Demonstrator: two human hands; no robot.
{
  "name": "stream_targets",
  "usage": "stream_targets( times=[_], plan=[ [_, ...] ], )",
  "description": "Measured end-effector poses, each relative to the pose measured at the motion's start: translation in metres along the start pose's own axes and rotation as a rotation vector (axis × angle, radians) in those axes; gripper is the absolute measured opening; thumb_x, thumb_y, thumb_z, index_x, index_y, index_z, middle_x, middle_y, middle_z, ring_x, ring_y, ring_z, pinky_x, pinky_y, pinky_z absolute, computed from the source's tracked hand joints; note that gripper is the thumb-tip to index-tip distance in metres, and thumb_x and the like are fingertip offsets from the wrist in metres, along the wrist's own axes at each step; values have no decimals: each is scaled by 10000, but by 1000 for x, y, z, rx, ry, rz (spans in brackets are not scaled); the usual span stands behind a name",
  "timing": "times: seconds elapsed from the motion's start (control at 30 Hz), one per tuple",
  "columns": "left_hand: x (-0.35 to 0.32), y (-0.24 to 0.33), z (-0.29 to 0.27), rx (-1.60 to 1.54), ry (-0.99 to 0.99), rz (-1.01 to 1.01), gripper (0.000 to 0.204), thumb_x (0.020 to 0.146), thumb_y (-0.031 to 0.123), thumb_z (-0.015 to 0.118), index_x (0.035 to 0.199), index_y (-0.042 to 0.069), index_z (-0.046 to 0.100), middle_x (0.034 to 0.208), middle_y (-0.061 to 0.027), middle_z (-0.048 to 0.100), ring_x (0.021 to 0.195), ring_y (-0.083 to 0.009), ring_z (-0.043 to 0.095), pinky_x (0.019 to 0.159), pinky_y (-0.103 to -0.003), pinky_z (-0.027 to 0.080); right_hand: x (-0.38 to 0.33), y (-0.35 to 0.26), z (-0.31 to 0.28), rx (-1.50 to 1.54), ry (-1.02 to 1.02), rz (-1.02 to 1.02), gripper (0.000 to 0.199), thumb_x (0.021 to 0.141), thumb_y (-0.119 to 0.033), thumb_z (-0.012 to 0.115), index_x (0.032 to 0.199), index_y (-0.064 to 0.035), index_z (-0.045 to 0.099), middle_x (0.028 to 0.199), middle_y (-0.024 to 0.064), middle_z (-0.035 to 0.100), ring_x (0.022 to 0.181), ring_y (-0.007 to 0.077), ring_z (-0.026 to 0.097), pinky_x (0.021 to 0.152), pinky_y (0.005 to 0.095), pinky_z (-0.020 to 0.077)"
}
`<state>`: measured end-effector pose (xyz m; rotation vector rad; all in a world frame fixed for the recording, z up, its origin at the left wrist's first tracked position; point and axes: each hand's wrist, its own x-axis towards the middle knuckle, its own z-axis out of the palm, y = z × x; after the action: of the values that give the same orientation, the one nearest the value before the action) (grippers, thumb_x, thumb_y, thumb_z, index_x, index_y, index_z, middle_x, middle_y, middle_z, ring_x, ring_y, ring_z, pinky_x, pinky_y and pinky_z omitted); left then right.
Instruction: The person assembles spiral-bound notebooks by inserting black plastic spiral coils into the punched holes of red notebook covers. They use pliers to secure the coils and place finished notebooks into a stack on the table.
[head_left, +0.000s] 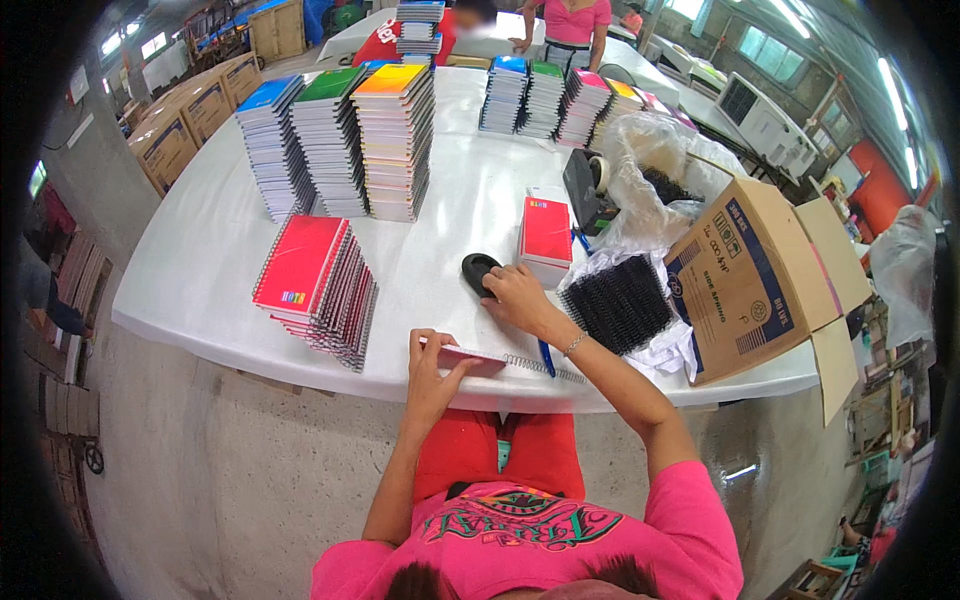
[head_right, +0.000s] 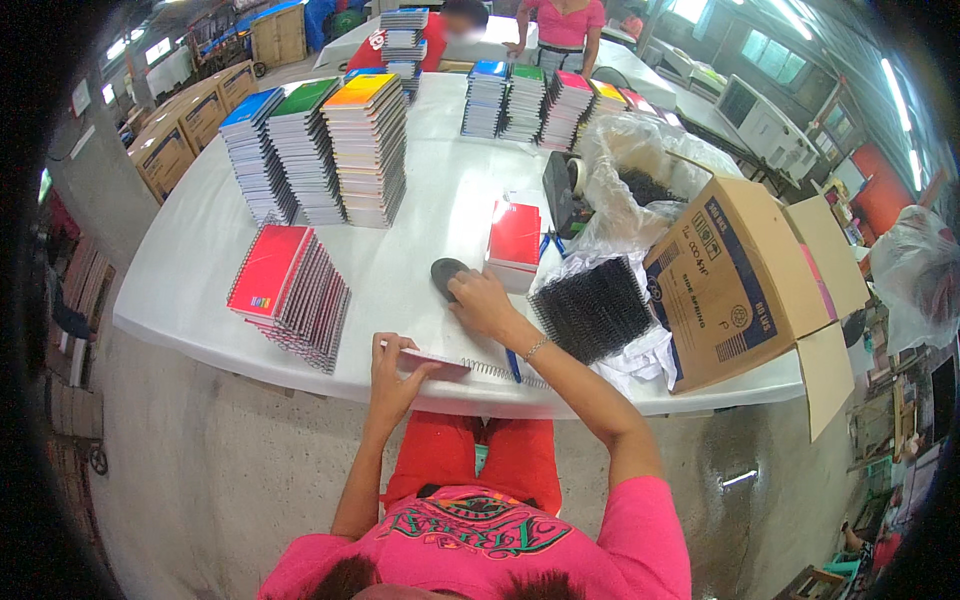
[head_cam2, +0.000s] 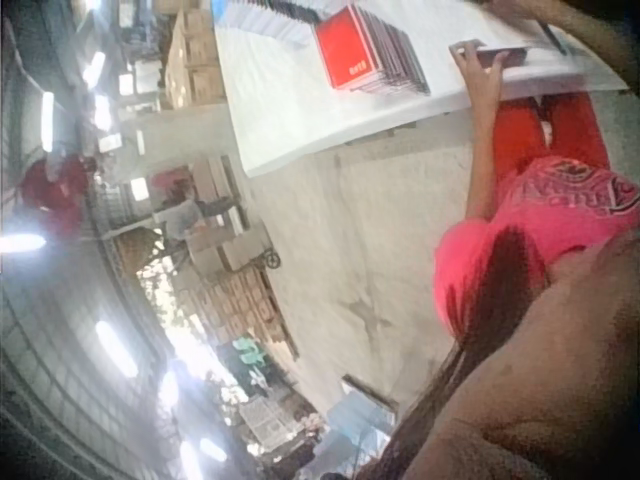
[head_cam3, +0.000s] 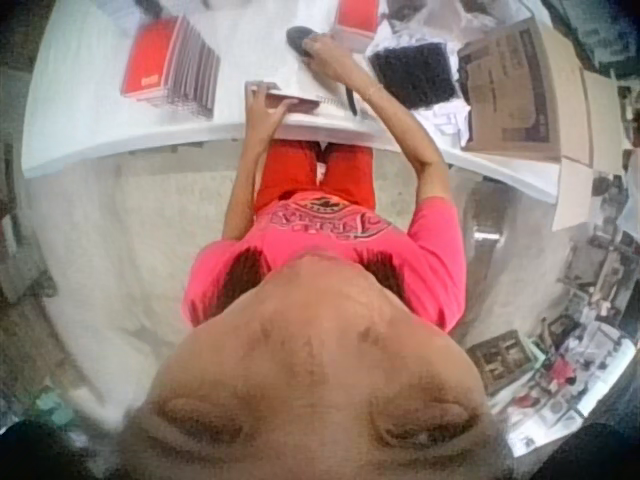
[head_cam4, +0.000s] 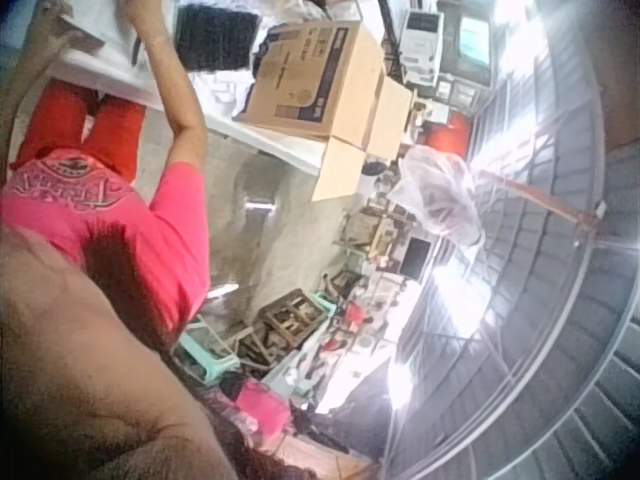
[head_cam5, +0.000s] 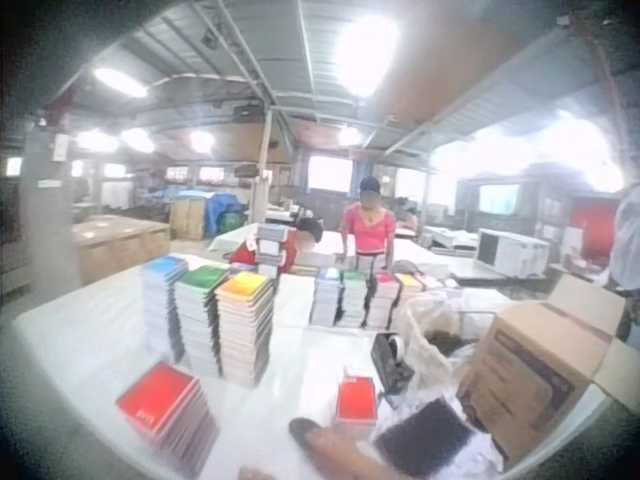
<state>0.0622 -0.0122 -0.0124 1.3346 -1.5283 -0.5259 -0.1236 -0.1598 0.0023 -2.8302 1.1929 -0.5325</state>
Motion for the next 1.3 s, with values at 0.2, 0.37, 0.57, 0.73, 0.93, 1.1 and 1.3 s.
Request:
stream_targets(
  times=[0.2,0.37,0.57,0.73,0.93,1.1,1.3],
  plan=[
    [0,-2,-28,15,-44,19,456,675,159,858,982,33,545,1022,-116,457,992,-302,513,880,-410,438,5,-45,-30,40,-89,-23,255,769,-283,734,739,-60,615,1066,128,597,1012,304,555,832,429,400],
    [-1,-5,-44,-3,-88,13,446,679,175,869,969,36,560,1023,-115,475,986,-300,532,873,-395,451,-4,-49,-10,77,-121,-71,337,730,-346,794,796,-40,671,1352,192,435,1239,413,407,952,494,411],
    [-1,-11,-57,3,-96,16,461,656,161,873,960,48,545,1010,-112,470,984,-299,529,870,-393,447,0,-22,-24,471,-559,-13,673,672,-480,858,1164,-80,632,1559,313,192,1423,500,209,1156,510,276],
    [10,-2,-61,13,-128,35,472,647,159,871,955,61,527,982,-109,464,979,-299,516,875,-389,431,-17,-20,-14,483,-435,-47,634,731,-429,842,1218,-116,584,1581,282,175,1444,466,209,1173,457,265],
    [15,-8,-63,-2,-158,51,480,658,179,872,961,59,521,990,-105,458,983,-291,506,890,-378,417,-39,-25,-18,597,-285,35,457,810,-327,798,1153,-97,603,1567,251,244,1418,419,303,1139,422,324],
    [20,-3,-56,-26,-166,87,476,676,200,864,973,60,520,998,-98,458,991,-279,501,907,-365,409,-58,-23,-24,1215,-238,253,286,901,-294,714,1077,-92,615,1552,203,343,1326,281,445,1094,356,355],
    [16,-17,-37,-25,-198,72,550,678,267,878,1035,60,516,1049,-88,460,1028,-254,489,935,-355,404,-87,-27,-28,1671,-279,288,216,977,-315,625,958,-102,592,1459,120,503,1230,144,466,1020,292,394]
  ],
)
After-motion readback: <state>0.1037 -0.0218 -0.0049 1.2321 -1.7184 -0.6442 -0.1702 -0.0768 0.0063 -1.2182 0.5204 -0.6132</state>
